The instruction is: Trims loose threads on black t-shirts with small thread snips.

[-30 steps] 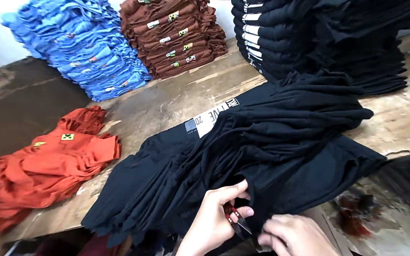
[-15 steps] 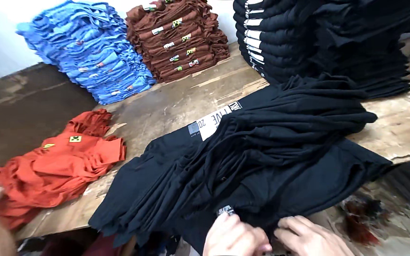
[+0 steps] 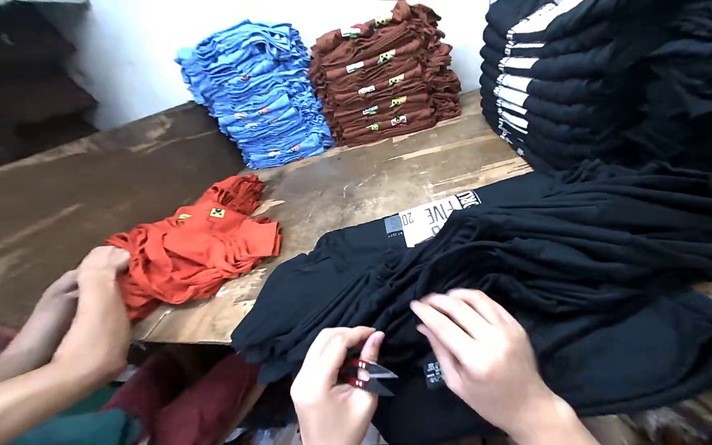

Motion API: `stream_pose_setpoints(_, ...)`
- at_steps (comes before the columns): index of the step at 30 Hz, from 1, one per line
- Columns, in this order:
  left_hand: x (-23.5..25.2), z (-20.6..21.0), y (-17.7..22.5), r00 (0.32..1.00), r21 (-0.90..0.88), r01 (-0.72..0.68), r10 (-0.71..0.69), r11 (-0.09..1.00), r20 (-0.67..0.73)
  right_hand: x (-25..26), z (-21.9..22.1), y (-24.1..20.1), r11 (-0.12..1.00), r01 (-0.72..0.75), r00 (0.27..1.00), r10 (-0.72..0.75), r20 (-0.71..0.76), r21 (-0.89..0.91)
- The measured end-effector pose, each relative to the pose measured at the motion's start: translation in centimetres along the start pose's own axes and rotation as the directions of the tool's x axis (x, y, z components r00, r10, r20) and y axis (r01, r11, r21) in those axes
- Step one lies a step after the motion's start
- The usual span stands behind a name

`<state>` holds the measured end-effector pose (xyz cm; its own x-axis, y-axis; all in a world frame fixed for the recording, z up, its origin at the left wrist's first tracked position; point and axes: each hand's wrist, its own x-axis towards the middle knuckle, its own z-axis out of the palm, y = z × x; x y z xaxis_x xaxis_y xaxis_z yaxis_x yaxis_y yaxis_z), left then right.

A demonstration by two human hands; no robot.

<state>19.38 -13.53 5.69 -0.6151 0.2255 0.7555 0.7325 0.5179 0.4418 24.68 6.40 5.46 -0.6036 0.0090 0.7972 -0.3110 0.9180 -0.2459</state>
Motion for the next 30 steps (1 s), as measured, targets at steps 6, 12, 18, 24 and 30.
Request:
stream_pose_setpoints(6, -1.3, -1.4, -1.0, 0.999, -0.007, 0.035, -0.035, 0.999, 0.040, -1.6, -0.2, -0.5, 0.995, 0.074, 0.995, -0.078, 0.069, 0.063)
stream_pose_setpoints(12, -3.8, -3.1, -2.3, 0.984, -0.014, 0.033, -0.030, 0.999, 0.178, -6.9, -6.3, -2.6, 0.920, -0.198, 0.949, 0.094, 0.301, 0.338)
stream_pose_setpoints(18, -3.0, -2.0, -1.4, 0.988, -0.046, -0.038, 0.044, 0.998, 0.150, -6.4, -5.0, -2.1, 0.925, -0.292, 0.911, 0.192, 0.365, 0.242)
stream_pose_setpoints(24, -2.9, -0.8, -0.9, 0.997, -0.081, 0.056, -0.051, 0.995, 0.062, -4.1, 1.4, -1.7, 0.976, -0.166, 0.986, 0.163, 0.030, 0.145)
stream_pose_setpoints(30, -4.3, -1.4, -0.7, 0.988, -0.036, -0.093, 0.096, 0.995, 0.117, -6.3, -0.5, -2.0, 0.946, -0.123, 0.974, 0.174, -0.147, 0.300)
